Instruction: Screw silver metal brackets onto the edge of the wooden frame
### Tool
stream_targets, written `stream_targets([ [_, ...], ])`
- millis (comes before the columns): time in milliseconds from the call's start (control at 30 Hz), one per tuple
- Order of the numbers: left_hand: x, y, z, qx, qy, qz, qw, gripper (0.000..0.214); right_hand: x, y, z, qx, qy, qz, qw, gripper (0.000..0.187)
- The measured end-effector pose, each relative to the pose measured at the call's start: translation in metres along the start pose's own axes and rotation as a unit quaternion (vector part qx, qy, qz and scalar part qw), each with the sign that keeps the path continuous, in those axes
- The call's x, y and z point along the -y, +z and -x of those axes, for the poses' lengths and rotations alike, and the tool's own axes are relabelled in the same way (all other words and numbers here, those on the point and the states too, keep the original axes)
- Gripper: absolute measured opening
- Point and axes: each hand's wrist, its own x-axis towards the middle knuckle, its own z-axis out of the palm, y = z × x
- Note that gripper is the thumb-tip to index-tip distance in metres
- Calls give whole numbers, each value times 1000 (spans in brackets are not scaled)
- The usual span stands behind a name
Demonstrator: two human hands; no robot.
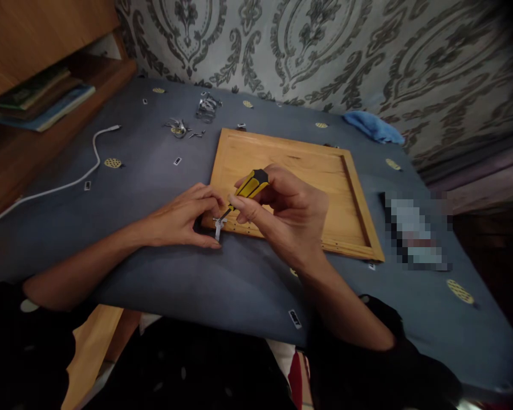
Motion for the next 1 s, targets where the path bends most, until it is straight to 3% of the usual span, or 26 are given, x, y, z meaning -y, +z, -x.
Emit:
stream_targets([
  [267, -1, -1, 0, 2, -1, -5, 1000, 43, 2, 0, 0, 1, -8, -8, 1000, 26],
  [500, 0, -1, 1, 1, 0, 0, 1000, 45, 14, -3, 0, -85, -15, -23, 996, 14],
  [700, -4, -3, 0, 6, -17, 5, 1000, 42, 4, 0, 0, -46, -3, 10, 999, 23],
  [1000, -4, -3, -1, 3, -20, 1, 1000, 42, 1, 1, 0, -38, -2, 20, 999, 28],
])
